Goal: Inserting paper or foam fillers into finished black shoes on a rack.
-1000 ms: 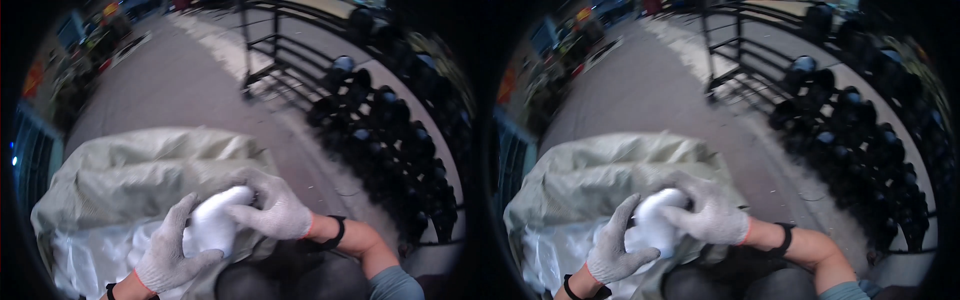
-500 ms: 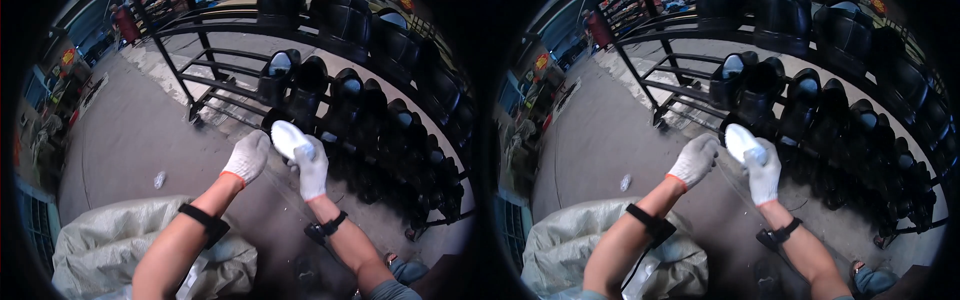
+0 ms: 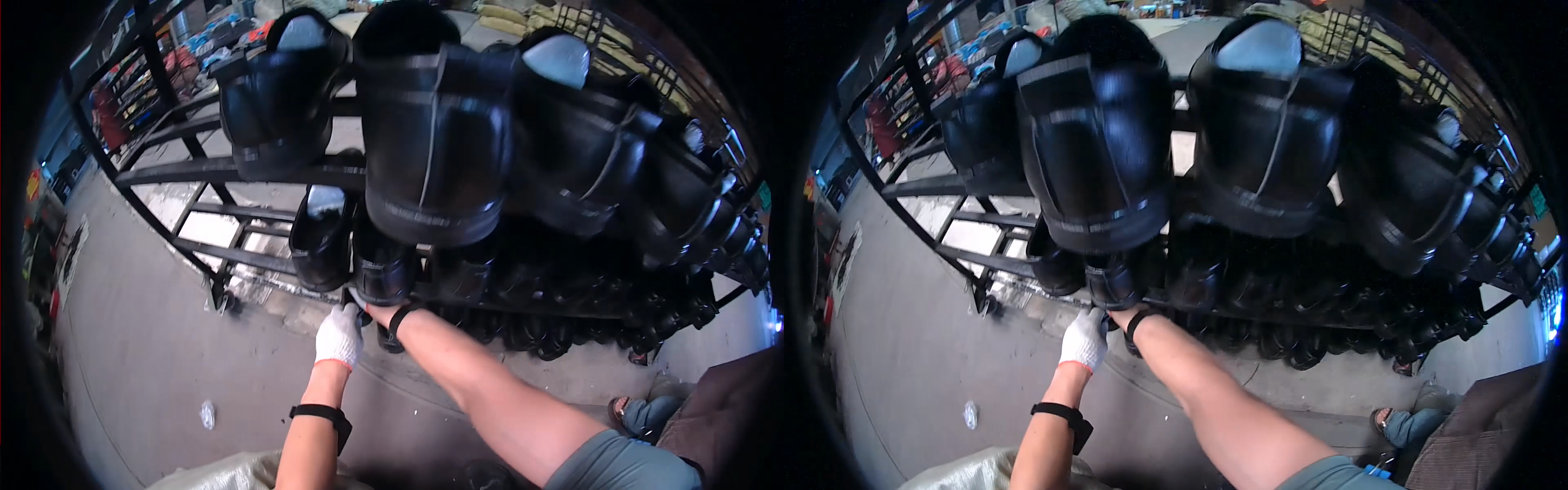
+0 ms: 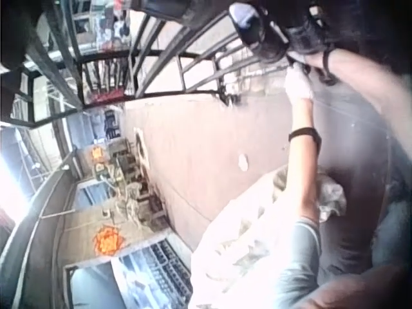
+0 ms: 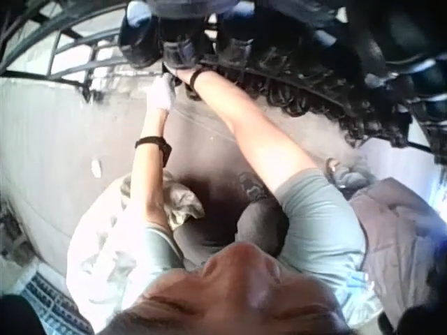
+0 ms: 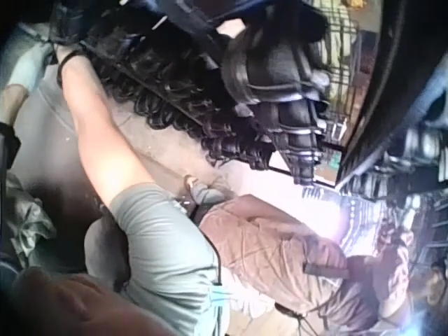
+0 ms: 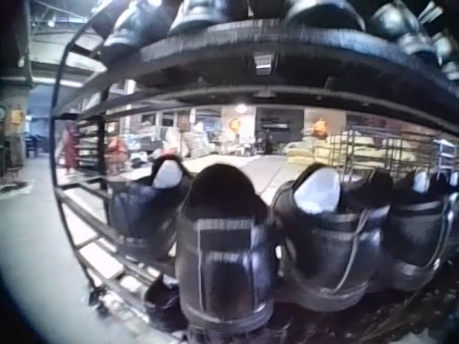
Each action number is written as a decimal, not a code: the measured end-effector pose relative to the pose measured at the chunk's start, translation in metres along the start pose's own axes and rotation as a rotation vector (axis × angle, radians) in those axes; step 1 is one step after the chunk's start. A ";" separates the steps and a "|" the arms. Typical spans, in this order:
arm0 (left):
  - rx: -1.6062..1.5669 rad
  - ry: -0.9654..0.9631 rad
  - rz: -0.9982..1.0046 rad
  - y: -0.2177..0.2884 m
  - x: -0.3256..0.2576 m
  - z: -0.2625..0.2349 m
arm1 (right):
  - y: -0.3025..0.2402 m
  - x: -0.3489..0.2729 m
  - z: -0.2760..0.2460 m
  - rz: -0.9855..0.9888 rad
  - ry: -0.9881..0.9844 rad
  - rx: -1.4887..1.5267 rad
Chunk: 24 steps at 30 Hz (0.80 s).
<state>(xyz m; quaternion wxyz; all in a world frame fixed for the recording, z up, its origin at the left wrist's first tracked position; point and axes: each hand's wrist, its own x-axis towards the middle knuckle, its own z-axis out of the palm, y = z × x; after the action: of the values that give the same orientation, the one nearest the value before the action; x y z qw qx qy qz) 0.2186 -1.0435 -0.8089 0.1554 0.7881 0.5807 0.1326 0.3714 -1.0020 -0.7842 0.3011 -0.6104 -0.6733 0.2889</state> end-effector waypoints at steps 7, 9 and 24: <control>-0.048 -0.226 0.013 0.041 -0.075 -0.109 | -0.034 -0.121 -0.071 -0.335 -0.051 -0.472; -0.057 -0.383 0.253 0.072 -0.108 -0.178 | -0.069 -0.199 -0.120 -0.081 -0.067 -0.185; -0.628 0.450 0.861 0.629 -0.143 -1.025 | -0.467 -0.248 -0.641 0.055 0.751 1.762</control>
<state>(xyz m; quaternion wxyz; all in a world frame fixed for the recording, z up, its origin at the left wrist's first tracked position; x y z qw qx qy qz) 0.3278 -1.2611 0.3772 0.1864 0.8219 0.1594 0.5141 0.5725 -1.2765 -0.0264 0.8414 -0.2331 -0.0589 0.4840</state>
